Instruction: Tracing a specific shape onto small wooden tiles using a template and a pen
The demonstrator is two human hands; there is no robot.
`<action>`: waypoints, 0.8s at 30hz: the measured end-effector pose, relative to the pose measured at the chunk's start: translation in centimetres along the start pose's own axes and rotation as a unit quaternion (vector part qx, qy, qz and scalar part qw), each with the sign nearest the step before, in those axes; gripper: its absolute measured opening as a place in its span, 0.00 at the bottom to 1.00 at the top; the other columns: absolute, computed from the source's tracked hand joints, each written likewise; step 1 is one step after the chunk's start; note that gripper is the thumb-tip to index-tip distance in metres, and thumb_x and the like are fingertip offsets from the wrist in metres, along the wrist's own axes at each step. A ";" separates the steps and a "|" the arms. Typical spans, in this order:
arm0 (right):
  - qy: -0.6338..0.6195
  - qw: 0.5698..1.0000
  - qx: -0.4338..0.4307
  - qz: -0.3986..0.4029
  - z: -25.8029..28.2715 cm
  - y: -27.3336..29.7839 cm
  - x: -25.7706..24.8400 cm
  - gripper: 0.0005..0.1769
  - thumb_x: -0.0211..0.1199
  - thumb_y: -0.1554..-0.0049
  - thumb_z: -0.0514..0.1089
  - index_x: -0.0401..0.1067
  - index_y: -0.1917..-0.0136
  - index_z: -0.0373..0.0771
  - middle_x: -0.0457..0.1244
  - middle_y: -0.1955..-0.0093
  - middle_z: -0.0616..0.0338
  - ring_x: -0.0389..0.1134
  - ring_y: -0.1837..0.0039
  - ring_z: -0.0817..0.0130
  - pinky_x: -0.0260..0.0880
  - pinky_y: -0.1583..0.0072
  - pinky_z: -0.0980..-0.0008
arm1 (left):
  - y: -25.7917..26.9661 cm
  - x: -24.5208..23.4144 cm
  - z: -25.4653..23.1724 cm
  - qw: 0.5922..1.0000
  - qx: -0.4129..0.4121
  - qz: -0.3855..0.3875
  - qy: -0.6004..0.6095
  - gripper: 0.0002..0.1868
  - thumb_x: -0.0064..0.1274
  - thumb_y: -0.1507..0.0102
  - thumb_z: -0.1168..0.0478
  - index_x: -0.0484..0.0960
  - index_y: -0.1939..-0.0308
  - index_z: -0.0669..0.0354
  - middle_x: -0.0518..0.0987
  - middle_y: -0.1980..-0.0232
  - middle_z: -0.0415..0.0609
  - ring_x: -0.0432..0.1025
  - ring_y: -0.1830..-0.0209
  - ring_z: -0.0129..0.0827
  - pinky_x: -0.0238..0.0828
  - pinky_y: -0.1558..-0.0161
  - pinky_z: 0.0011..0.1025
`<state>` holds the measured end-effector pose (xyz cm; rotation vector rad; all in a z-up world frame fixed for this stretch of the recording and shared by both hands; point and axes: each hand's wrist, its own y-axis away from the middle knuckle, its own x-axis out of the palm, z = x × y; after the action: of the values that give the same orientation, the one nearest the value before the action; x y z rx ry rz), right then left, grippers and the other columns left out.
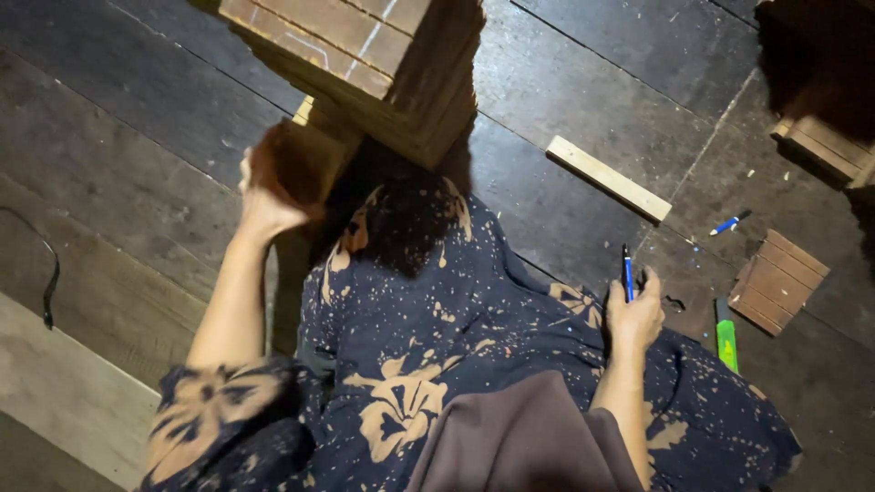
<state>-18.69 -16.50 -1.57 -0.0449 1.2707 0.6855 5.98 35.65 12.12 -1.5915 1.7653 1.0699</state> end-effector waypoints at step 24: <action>-0.001 0.995 -0.072 -0.070 0.8 1.0 0.9 0.27 0.69 0.41 0.50 0.71 0.28 0.54 0.71 0.49 0.44 0.72 0.43 0.40 0.70 0.42 0.42 | -6.9 5.2 3.6 0.988 0.106 0.039 -0.108 0.69 0.71 0.63 0.45 0.52 0.20 0.51 0.50 0.18 0.56 0.47 0.20 0.53 0.49 0.29 0.51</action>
<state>-18.33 -14.99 -1.83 -0.2494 1.2028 0.6533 11.45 35.82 4.52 -1.2415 1.7413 1.0098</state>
